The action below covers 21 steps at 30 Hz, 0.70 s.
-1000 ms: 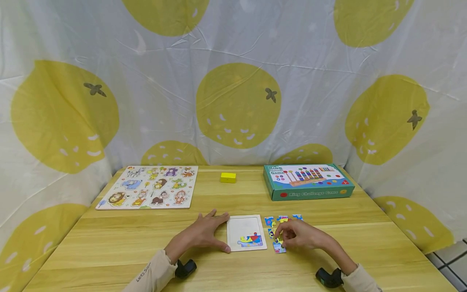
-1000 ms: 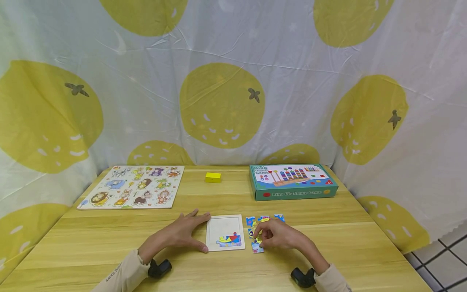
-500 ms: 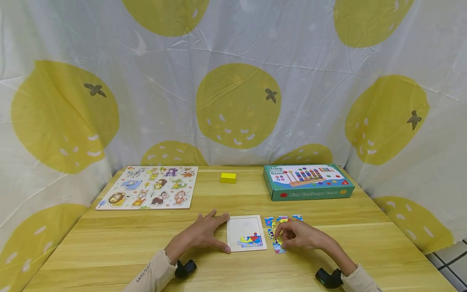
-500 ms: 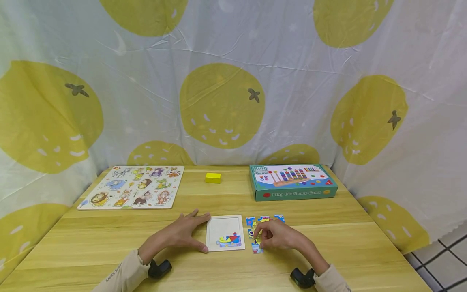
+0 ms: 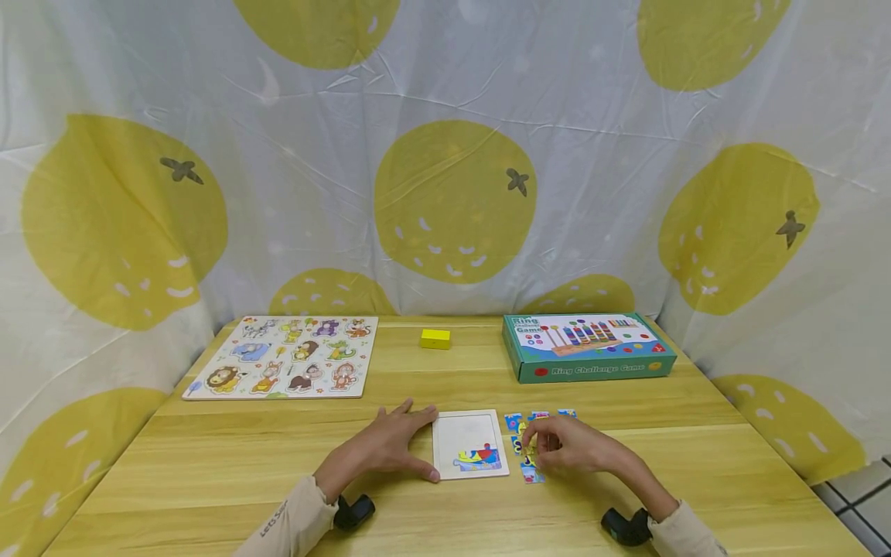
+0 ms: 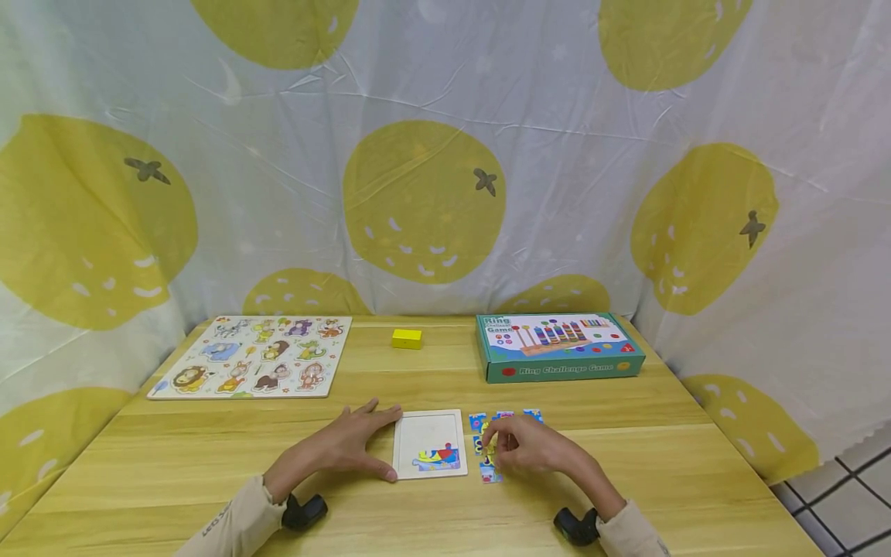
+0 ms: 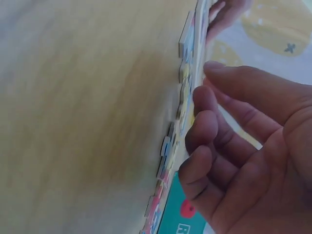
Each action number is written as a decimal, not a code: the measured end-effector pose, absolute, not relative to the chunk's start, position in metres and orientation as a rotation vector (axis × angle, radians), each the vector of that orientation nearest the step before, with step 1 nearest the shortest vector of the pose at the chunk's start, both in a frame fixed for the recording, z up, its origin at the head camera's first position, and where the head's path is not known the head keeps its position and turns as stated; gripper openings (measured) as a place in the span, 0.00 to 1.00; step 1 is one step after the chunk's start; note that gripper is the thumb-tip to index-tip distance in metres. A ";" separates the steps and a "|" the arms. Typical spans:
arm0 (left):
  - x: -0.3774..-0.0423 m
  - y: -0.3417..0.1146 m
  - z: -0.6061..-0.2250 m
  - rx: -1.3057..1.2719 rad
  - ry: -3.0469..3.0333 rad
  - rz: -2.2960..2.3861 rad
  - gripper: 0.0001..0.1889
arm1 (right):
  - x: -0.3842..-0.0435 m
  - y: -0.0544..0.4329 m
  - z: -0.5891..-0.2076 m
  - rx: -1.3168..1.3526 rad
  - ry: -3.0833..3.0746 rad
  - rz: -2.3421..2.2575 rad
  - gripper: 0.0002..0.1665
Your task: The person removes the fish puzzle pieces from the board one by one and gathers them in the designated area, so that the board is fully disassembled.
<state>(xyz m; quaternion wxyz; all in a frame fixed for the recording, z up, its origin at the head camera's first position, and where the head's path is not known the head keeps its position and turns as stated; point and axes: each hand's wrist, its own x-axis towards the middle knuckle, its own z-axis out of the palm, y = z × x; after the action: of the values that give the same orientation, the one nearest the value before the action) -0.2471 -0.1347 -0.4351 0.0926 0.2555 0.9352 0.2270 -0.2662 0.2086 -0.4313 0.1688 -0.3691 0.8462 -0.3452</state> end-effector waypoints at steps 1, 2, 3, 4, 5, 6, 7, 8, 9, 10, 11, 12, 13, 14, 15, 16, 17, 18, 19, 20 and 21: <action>-0.247 -0.135 -0.435 0.760 2.777 0.673 0.53 | -0.267 0.208 -0.431 -1.059 2.416 -0.974 0.10; -0.247 -0.135 -0.435 0.761 2.777 0.673 0.53 | -0.268 0.206 -0.430 -1.071 2.426 -0.966 0.10; -0.247 -0.135 -0.435 0.761 2.776 0.674 0.53 | -0.269 0.205 -0.430 -1.080 2.439 -0.956 0.11; -0.247 -0.135 -0.435 0.761 2.774 0.675 0.53 | -0.270 0.203 -0.429 -1.094 2.451 -0.945 0.11; -0.247 -0.135 -0.435 0.763 2.774 0.676 0.53 | -0.270 0.201 -0.428 -1.108 2.460 -0.936 0.11; -0.247 -0.135 -0.435 0.763 2.773 0.676 0.53 | -0.271 0.199 -0.427 -1.119 2.471 -0.930 0.12; -0.247 -0.135 -0.435 0.762 2.773 0.676 0.53 | -0.271 0.196 -0.426 -1.127 2.476 -0.927 0.12; -0.247 -0.135 -0.435 0.763 2.773 0.675 0.53 | -0.271 0.194 -0.425 -1.130 2.481 -0.926 0.12; -0.247 -0.135 -0.435 0.763 2.773 0.674 0.53 | -0.271 0.191 -0.424 -1.128 2.484 -0.926 0.13; -0.247 -0.135 -0.435 0.763 2.774 0.674 0.53 | -0.271 0.189 -0.423 -1.127 2.486 -0.928 0.14; -0.247 -0.135 -0.435 0.763 2.774 0.674 0.53 | -0.271 0.186 -0.422 -1.122 2.488 -0.929 0.15; -0.247 -0.135 -0.435 0.764 2.775 0.673 0.53 | -0.271 0.183 -0.422 -1.117 2.494 -0.926 0.16; -0.247 -0.135 -0.434 0.764 2.776 0.673 0.53 | -0.270 0.180 -0.422 -1.111 2.501 -0.922 0.17; -0.247 -0.135 -0.435 0.765 2.776 0.673 0.53 | -0.270 0.177 -0.421 -1.105 2.509 -0.915 0.18; -0.247 -0.135 -0.435 0.766 2.775 0.674 0.53 | -0.270 0.174 -0.421 -1.101 2.516 -0.906 0.18; -0.247 -0.135 -0.435 0.765 2.774 0.673 0.53 | -0.270 0.172 -0.422 -1.101 2.522 -0.894 0.19; -0.247 -0.134 -0.435 0.766 2.774 0.673 0.53 | -0.270 0.169 -0.422 -1.102 2.524 -0.884 0.19; -0.247 -0.134 -0.435 0.765 2.775 0.671 0.53 | -0.270 0.166 -0.422 -1.107 2.525 -0.870 0.19; -0.247 -0.134 -0.435 0.763 2.774 0.670 0.52 | -0.270 0.163 -0.421 -1.113 2.519 -0.859 0.20; -0.247 -0.134 -0.434 0.762 2.772 0.670 0.52 | -0.270 0.161 -0.421 -1.122 2.514 -0.844 0.20; -0.247 -0.134 -0.434 0.760 2.772 0.670 0.52 | -0.270 0.158 -0.421 -1.136 2.509 -0.830 0.20</action>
<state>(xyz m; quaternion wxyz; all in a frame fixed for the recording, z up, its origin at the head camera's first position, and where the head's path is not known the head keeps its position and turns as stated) -0.2475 -0.1342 -0.4343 0.0952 0.2563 0.9350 0.2259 -0.2704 0.1583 -0.4211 0.1322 -0.3913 0.8646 -0.2862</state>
